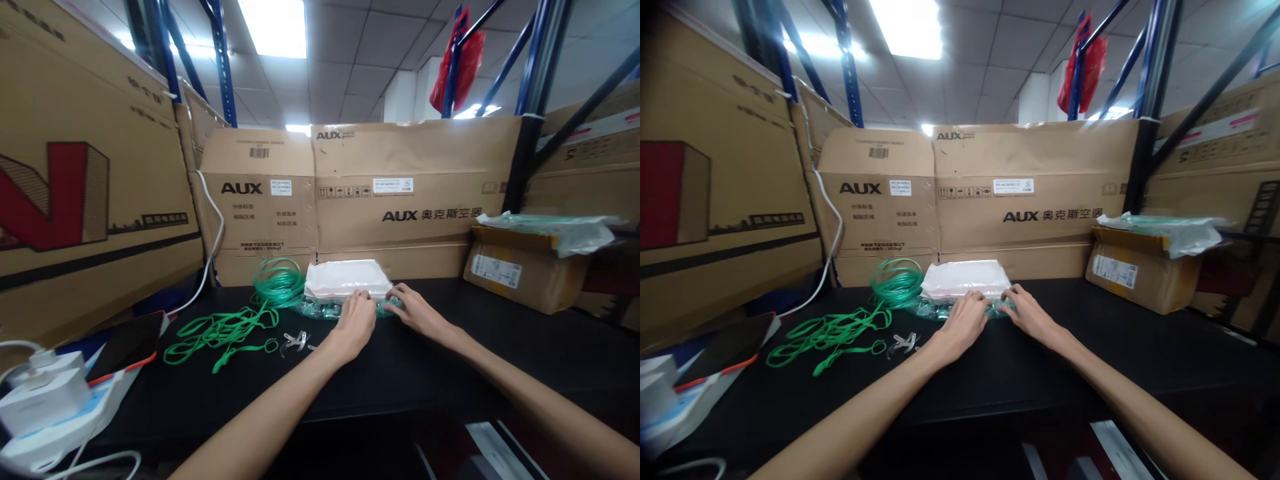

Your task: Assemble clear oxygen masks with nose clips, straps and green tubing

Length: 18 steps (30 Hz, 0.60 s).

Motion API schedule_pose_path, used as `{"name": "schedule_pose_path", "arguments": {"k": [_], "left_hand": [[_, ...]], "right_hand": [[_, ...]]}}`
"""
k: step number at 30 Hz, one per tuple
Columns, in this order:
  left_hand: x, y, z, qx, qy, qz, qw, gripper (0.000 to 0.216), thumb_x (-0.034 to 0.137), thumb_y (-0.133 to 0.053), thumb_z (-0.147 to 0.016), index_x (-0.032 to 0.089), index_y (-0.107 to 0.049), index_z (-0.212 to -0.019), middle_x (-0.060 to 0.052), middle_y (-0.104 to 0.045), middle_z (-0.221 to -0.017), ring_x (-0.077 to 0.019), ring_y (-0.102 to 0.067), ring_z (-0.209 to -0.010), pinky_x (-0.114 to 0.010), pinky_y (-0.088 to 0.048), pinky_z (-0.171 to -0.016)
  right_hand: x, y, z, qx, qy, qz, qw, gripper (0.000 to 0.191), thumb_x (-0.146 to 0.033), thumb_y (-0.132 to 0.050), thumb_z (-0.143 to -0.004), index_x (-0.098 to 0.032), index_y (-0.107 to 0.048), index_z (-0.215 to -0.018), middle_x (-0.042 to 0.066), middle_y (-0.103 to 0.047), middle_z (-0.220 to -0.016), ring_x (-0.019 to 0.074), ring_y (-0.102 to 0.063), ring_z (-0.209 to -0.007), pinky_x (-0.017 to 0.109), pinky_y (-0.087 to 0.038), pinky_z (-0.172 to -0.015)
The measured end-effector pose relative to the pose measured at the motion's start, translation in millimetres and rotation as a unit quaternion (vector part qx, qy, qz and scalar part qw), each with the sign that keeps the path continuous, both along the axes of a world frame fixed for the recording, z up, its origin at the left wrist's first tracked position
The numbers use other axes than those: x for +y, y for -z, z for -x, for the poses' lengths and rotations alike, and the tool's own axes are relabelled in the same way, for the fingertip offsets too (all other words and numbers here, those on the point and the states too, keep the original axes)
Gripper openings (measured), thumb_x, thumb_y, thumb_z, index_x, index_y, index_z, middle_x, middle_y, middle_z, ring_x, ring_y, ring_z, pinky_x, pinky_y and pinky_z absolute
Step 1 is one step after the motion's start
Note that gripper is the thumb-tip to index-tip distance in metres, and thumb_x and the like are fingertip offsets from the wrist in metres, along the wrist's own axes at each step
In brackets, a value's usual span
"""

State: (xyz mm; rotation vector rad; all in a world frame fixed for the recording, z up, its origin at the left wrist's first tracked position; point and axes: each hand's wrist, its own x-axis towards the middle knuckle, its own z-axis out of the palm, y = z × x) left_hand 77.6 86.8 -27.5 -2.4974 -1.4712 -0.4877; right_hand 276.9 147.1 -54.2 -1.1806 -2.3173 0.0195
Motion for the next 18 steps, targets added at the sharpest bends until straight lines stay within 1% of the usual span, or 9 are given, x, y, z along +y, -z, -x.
{"name": "schedule_pose_path", "arguments": {"k": [2,4,6,8,10,12,14,18], "left_hand": [[-4.4,-6.6,4.3,-0.001,-0.011,0.006,1.000,0.030,0.032,-0.066,-0.100,0.018,-0.064,-0.127,-0.010,-0.066,-0.130,-0.0256,-0.068,-0.111,-0.047,-0.058,-0.093],[-10.0,-17.3,19.8,-0.004,-0.028,0.013,1.000,0.030,0.032,-0.066,-0.100,0.018,-0.064,-0.126,-0.010,-0.066,-0.129,-0.0252,-0.068,-0.110,-0.047,-0.058,-0.093],[-15.4,-30.4,47.3,-0.007,-0.059,0.018,0.998,0.030,0.032,-0.066,-0.100,0.017,-0.064,-0.127,-0.010,-0.066,-0.129,-0.0254,-0.068,-0.110,-0.047,-0.058,-0.093],[-18.5,-42.6,82.9,-0.010,-0.098,0.023,0.995,0.031,0.033,-0.066,-0.100,0.018,-0.064,-0.128,-0.010,-0.065,-0.131,-0.0261,-0.067,-0.112,-0.048,-0.057,-0.094],[-18.1,-50.4,118.3,-0.013,-0.143,0.037,0.989,0.034,0.033,-0.066,-0.100,0.018,-0.062,-0.130,-0.011,-0.064,-0.133,-0.0270,-0.067,-0.114,-0.049,-0.057,-0.095],[-14.6,-51.6,145.6,-0.015,-0.175,0.064,0.982,0.034,0.033,-0.066,-0.100,0.018,-0.062,-0.131,-0.011,-0.064,-0.134,-0.0267,-0.067,-0.113,-0.049,-0.057,-0.095],[-9.9,-46.7,161.0,-0.019,-0.189,0.098,0.977,0.034,0.033,-0.067,-0.100,0.018,-0.062,-0.130,-0.010,-0.065,-0.132,-0.0261,-0.068,-0.111,-0.048,-0.058,-0.093],[-4.5,-32.0,166.3,-0.037,-0.200,0.129,0.971,0.035,0.035,-0.067,-0.099,0.017,-0.062,-0.130,-0.010,-0.065,-0.130,-0.0263,-0.068,-0.110,-0.048,-0.058,-0.092]], "right_hand": [[-1.9,1.4,-1.3,-0.004,-0.007,0.001,1.000,0.025,-0.035,-0.064,-0.101,-0.018,-0.065,-0.120,0.008,-0.067,-0.121,0.0214,-0.068,-0.098,0.042,-0.058,-0.087],[-4.5,2.9,-5.0,-0.003,-0.014,0.004,1.000,0.026,-0.035,-0.064,-0.101,-0.018,-0.065,-0.120,0.009,-0.066,-0.121,0.0209,-0.068,-0.095,0.042,-0.058,-0.087],[-7.0,4.4,-9.4,0.000,-0.021,0.009,1.000,0.027,-0.035,-0.063,-0.100,-0.019,-0.066,-0.121,0.010,-0.064,-0.123,0.0195,-0.068,-0.087,0.040,-0.058,-0.085],[-9.1,6.2,-13.1,0.005,-0.025,0.014,1.000,0.029,-0.035,-0.061,-0.099,-0.020,-0.067,-0.123,0.012,-0.062,-0.124,0.0181,-0.067,-0.077,0.039,-0.058,-0.081],[-10.5,8.0,-15.0,0.010,-0.031,0.017,0.999,0.029,-0.034,-0.059,-0.099,-0.021,-0.067,-0.124,0.012,-0.061,-0.125,0.0177,-0.066,-0.072,0.039,-0.058,-0.079],[-11.6,9.4,-15.2,0.014,-0.038,0.017,0.999,0.030,-0.032,-0.058,-0.099,-0.021,-0.066,-0.125,0.012,-0.060,-0.125,0.0176,-0.066,-0.072,0.039,-0.057,-0.079],[-13.0,9.9,-14.4,0.016,-0.046,0.015,0.999,0.029,-0.030,-0.057,-0.099,-0.022,-0.065,-0.126,0.012,-0.060,-0.124,0.0179,-0.066,-0.073,0.039,-0.057,-0.081],[-17.7,8.2,-13.1,0.011,-0.053,0.012,0.998,0.028,-0.031,-0.058,-0.099,-0.022,-0.066,-0.125,0.011,-0.058,-0.122,0.0185,-0.066,-0.076,0.038,-0.058,-0.082]]}}
